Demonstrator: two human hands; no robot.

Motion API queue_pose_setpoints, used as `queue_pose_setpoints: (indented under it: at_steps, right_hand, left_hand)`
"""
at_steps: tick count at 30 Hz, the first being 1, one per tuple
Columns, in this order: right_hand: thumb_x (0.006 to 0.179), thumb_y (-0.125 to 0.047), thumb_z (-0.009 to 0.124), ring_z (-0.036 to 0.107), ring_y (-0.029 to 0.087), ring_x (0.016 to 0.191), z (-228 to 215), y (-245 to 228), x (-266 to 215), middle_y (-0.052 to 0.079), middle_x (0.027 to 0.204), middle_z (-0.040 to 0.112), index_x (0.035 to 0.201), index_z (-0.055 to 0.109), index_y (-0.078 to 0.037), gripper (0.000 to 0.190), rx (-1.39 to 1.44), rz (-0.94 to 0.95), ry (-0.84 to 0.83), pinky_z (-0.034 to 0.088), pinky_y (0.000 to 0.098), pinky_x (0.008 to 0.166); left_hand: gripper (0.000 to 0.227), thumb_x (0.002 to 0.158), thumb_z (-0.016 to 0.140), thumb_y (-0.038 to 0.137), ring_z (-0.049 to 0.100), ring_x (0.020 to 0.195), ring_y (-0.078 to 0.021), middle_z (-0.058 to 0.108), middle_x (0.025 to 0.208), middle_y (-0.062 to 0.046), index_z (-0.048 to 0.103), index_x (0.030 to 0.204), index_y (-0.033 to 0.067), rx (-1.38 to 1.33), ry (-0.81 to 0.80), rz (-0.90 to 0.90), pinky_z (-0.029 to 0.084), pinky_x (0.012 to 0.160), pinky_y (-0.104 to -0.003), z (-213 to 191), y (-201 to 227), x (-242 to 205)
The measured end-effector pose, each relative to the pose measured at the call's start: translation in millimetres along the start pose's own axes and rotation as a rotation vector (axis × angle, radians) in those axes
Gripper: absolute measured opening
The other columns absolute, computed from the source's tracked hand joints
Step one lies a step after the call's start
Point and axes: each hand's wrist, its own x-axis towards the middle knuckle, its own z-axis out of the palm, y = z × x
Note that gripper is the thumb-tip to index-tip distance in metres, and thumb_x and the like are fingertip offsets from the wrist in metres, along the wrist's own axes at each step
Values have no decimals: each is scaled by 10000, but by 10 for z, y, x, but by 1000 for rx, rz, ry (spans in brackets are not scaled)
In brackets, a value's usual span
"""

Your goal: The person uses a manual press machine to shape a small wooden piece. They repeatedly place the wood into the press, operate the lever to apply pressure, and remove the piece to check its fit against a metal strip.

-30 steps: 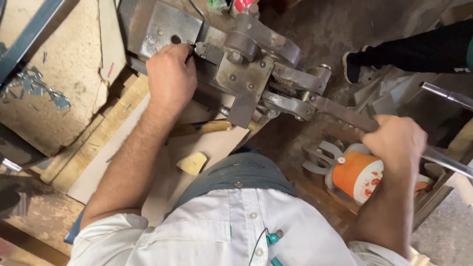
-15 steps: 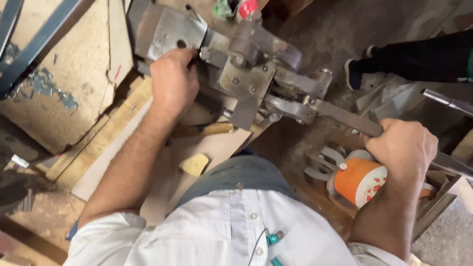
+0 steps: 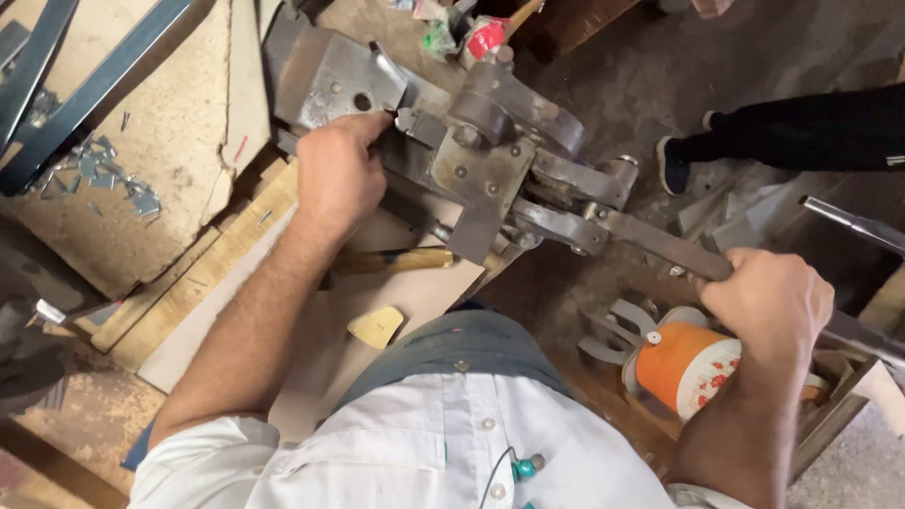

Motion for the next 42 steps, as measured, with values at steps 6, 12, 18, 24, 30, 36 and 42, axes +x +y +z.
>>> queue_pose_setpoints:
  at_steps: [6, 12, 18, 24, 30, 36, 42]
  right_hand:
    - [798, -439, 758, 733, 383, 980, 31, -11, -60, 177, 994, 784, 1088, 833, -224, 369, 71, 21, -51, 557, 463, 878]
    - [782, -462, 776, 729, 385, 994, 75, -80, -52, 171, 1000, 786, 1078, 831, -219, 387, 58, -6, -46, 549, 466, 887]
    - [762, -539, 801, 732, 382, 1003, -23, -49, -84, 179, 999, 787, 1083, 829, -218, 455, 24, 32, -72, 552, 457, 886]
    - [753, -517, 807, 729, 361, 1022, -47, -44, 3, 155, 1040, 786, 1132, 825, -249, 464, -23, 72, -61, 551, 450, 876]
    - [777, -522, 797, 731, 363, 1016, 28, -18, 1, 166, 1042, 787, 1144, 824, -236, 466, 4, 32, -72, 555, 442, 877]
    - [770, -553, 806, 748, 339, 997, 75, -66, -16, 138, 1008, 809, 1115, 834, -249, 461, -5, 38, -102, 560, 437, 872]
    - [756, -584, 818, 744, 346, 1000, -21, -24, -8, 149, 1018, 799, 1148, 814, -257, 511, -66, 62, -144, 565, 441, 858]
  left_hand:
    - [482, 711, 620, -70, 699, 972, -408, 733, 1040, -213, 756, 1161, 37, -55, -9, 48, 551, 858, -472, -87, 24, -1]
    - [501, 726, 629, -101, 695, 1006, -402, 737, 1071, -197, 754, 1188, 47, -11, -39, 57, 551, 884, -468, -124, 22, -5]
    - [545, 705, 637, -94, 695, 1030, -390, 737, 1155, -180, 734, 1221, 50, -12, -74, 70, 554, 905, -445, -176, 19, -3]
    - [612, 647, 624, -103, 691, 1087, -377, 717, 1193, -189, 734, 1228, 54, -22, -70, 126, 551, 934, -425, -202, -20, 21]
    - [622, 665, 563, -133, 689, 1145, -356, 721, 1227, -170, 725, 1235, 55, -30, -111, 133, 545, 987, -413, -240, -31, 38]
    - [623, 739, 546, -150, 674, 1149, -359, 712, 1258, -168, 711, 1291, 87, -55, -192, 61, 531, 982, -415, -295, -31, 47]
    - [636, 732, 568, -138, 648, 1173, -371, 692, 1303, -160, 694, 1315, 84, -11, -277, 46, 510, 997, -426, -302, -110, 54]
